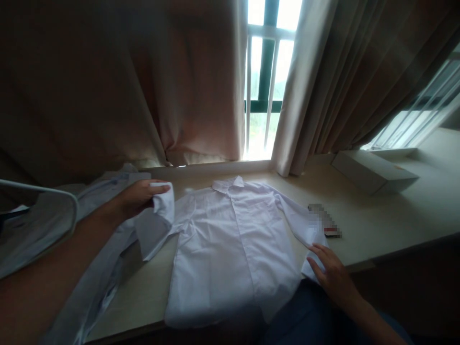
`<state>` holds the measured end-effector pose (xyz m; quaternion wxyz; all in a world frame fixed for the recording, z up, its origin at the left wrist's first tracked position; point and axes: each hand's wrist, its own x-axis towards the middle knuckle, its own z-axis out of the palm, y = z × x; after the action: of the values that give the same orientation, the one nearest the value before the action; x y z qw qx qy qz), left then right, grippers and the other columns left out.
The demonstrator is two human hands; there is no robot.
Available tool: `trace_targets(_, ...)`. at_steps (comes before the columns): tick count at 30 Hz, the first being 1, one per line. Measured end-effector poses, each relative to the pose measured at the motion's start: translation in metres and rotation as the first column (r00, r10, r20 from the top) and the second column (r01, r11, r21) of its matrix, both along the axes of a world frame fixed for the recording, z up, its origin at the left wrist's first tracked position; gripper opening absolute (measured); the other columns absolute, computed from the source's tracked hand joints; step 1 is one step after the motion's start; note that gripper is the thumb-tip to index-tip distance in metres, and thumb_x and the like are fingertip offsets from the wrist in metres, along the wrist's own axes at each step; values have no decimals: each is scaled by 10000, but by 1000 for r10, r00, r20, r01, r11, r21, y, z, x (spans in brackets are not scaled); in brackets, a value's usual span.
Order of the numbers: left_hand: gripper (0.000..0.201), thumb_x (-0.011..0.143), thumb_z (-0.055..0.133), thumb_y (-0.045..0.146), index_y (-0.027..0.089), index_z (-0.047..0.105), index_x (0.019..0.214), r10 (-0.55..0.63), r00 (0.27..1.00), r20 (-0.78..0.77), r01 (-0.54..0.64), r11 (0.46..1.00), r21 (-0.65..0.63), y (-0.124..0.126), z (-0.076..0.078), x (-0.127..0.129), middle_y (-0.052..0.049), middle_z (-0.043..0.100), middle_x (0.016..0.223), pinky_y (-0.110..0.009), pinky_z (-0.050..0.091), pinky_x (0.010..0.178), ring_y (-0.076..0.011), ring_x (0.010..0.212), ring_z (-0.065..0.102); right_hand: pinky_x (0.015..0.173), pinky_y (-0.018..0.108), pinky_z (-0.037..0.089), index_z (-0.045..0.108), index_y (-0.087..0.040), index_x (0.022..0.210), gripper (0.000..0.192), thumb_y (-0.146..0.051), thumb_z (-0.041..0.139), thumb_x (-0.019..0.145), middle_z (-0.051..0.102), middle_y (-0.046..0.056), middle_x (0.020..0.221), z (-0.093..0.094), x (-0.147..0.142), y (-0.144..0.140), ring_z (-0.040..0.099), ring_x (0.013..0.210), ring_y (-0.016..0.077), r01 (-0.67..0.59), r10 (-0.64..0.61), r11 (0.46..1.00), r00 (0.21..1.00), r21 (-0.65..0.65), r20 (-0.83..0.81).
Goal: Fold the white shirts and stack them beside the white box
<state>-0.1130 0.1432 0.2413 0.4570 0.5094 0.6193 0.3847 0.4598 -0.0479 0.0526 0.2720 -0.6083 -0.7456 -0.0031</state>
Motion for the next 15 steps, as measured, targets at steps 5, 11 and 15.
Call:
trace_targets(5, 338, 633, 741, 435, 152, 639, 787, -104, 994, 16, 103, 992, 71, 46, -40, 121, 7, 560, 613, -227, 396, 475, -106, 519, 509, 1047, 455, 449, 572, -214, 1228, 322, -354, 519, 943, 584, 111, 1277, 3, 2, -3, 546, 1202, 253, 5, -5, 1000, 1000, -25, 4)
trace_targets(11, 186, 679, 689, 309, 196, 567, 599, -197, 972, -130, 195, 980, -30, 72, -89, 198, 8, 486, 459, -279, 403, 499, -123, 464, 502, 1039, 438, 462, 570, -219, 1231, 313, -337, 506, 949, 583, 108, 1283, 0, -2, -7, 552, 1202, 246, -6, 6, 999, 1000, -32, -7)
trace_targets(15, 155, 661, 689, 247, 163, 581, 588, -177, 966, -188, 167, 983, -70, 86, -121, 218, -23, 515, 438, -282, 420, 504, -155, 470, 558, 1026, 430, 474, 574, -226, 1235, 315, -338, 503, 950, 585, 103, 1287, -2, 6, -12, 559, 1198, 245, 11, -10, 999, 1000, -45, 7)
